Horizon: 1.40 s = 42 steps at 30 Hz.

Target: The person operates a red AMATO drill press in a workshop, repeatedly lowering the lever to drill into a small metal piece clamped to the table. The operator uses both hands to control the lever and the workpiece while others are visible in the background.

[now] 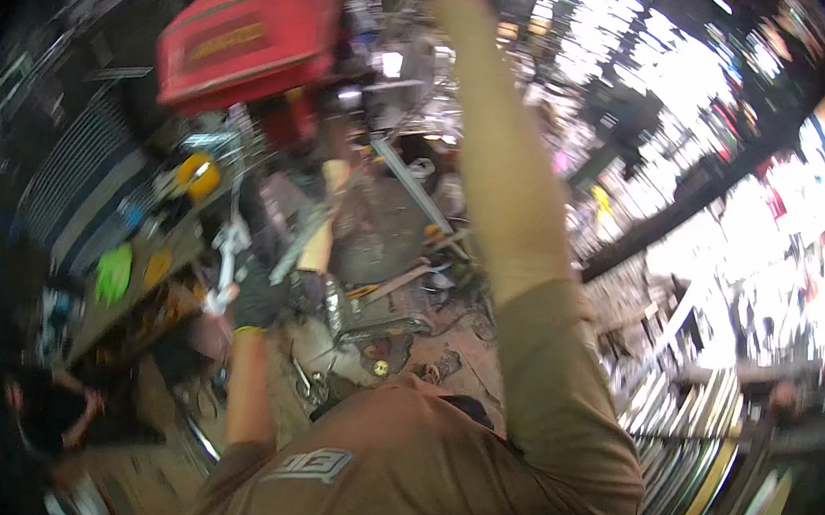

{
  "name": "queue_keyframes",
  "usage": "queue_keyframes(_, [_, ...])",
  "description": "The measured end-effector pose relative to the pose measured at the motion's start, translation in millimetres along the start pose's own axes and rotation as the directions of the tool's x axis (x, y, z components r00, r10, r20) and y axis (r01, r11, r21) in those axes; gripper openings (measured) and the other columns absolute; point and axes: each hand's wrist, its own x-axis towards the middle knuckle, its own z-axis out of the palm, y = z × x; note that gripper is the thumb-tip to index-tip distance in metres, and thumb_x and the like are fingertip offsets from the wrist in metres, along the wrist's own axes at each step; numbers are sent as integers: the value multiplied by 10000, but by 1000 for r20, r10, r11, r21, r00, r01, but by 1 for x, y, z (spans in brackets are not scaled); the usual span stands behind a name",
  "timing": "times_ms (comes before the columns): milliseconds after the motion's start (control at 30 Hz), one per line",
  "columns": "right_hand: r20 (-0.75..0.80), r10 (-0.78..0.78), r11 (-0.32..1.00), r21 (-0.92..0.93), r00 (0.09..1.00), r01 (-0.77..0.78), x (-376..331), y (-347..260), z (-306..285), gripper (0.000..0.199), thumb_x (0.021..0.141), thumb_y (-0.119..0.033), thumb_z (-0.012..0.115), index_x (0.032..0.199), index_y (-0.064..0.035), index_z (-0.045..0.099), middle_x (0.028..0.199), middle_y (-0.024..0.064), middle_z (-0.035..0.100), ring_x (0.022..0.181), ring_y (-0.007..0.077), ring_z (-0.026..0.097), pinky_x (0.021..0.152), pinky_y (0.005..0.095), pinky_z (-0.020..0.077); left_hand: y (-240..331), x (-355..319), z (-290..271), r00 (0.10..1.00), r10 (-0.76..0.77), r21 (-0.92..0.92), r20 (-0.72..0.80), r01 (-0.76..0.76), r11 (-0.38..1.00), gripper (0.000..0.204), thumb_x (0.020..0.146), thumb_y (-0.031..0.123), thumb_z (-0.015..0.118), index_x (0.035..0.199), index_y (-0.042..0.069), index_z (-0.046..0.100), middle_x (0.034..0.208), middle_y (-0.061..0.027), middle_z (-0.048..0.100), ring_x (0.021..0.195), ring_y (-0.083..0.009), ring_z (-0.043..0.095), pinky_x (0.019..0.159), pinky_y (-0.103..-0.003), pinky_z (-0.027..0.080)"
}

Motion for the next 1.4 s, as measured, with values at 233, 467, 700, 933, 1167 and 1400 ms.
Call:
queue_keyframes(233, [143,32,924,373,989,-84,-41,-19,-22,369,960,-311,473,660,-143,338,488,-18,219,406,121,241,477,308,267,-30,26,-24,974,-188,230,127,156,961,487,839,471,621,1153,99,645,1079,-195,654,986,-374,623,830,-453,491])
queue_keyframes(467, [209,-216,888,447,954,103,-117,-26,-43,365,1000,-248,396,659,-136,326,515,-14,216,471,127,252,540,311,287,-12,41,-34,980,-178,229,82,156,961,463,803,507,625,940,73,711,920,-230,675,884,-386,656,769,-480,514])
queue_keyframes(700, [196,-272,858,492,942,146,-125,-16,-46,379,1006,-273,399,661,-137,318,526,-10,223,492,127,243,538,316,266,-3,34,-40,974,-206,235,96,179,955,459,804,524,613,962,102,705,938,-197,685,879,-381,658,770,-486,511])
queue_keyframes(933, [196,-284,845,514,938,148,-128,-13,-46,398,1001,-285,402,643,-146,297,532,-14,206,491,130,244,535,319,259,-23,41,-32,973,-214,268,84,185,946,488,799,564,609,1023,139,696,984,-189,684,899,-388,650,767,-497,502])
queue_keyframes(1167, [191,-293,847,507,937,161,-128,-10,-48,398,1005,-294,380,643,-147,299,529,-16,210,484,133,242,536,319,254,-31,40,-25,988,-144,356,47,118,927,438,803,528,616,1059,181,692,975,-155,692,890,-366,658,753,-497,507])
queue_keyframes(1400, [207,-314,835,524,927,166,-127,-8,-49,376,1007,-272,362,657,-146,306,531,-19,214,483,130,239,536,318,253,-36,38,-19,988,-151,347,32,131,929,447,803,526,614,1038,153,686,979,-150,690,892,-370,653,751,-491,505])
